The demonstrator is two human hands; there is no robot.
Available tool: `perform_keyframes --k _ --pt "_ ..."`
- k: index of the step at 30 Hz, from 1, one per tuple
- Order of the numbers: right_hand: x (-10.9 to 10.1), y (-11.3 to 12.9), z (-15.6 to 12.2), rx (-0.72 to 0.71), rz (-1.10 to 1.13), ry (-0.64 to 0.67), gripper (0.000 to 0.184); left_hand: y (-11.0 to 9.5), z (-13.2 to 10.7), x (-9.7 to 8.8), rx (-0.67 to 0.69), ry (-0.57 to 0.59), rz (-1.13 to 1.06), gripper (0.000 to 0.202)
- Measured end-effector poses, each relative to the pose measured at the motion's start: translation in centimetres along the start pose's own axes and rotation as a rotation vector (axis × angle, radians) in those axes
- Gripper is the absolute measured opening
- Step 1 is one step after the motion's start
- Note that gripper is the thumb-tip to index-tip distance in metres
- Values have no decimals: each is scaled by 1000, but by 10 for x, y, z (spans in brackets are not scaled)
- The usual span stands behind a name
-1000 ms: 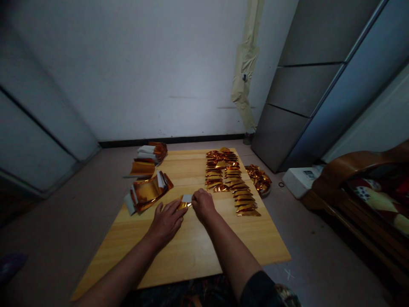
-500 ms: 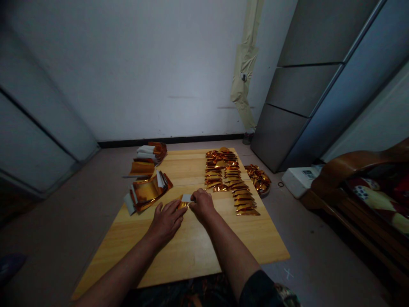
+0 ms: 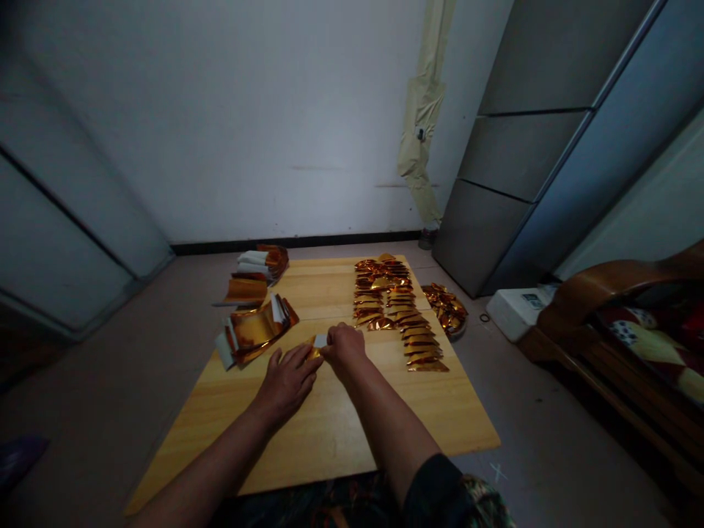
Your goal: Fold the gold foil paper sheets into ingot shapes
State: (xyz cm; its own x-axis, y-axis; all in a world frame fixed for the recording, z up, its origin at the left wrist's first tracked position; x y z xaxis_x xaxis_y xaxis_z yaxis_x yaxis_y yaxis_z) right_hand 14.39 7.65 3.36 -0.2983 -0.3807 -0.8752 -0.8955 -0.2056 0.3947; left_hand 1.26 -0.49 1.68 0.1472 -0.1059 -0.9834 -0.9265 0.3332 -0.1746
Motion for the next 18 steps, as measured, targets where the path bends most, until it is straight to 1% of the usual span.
perform_keyframes --k 3,6,10,13,16,18 --pt "-2 1 3 26 -57 42 20 0 0 0 4 -12 0 39" --pt "0 -1 7 37 -69 51 21 -1 0 0 0 -14 -1 39" --pt "1 -5 13 57 -50 23 20 -1 0 -1 0 -2 -6 39" --pt "2 -10 15 68 10 27 18 -1 1 -2 10 12 -16 41" --pt "3 -13 12 9 92 31 18 -1 1 -2 2 18 -27 40" --pt "4 -14 8 -54 107 7 19 -1 1 -2 -4 4 -35 39"
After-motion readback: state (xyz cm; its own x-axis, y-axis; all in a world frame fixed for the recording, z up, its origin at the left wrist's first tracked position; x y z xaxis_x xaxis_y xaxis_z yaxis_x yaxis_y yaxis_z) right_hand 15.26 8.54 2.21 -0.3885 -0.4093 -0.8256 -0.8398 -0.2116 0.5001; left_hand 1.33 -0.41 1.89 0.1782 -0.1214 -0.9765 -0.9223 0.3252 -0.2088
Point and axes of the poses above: each hand's wrist, its own z-axis towards the middle knuckle, its own x-axis out of the palm, y = z × x, the point moved 5 cm from there along z, towards the middle knuckle, and after that the axes turned 12 degrees about y, right-handed, at the moved point
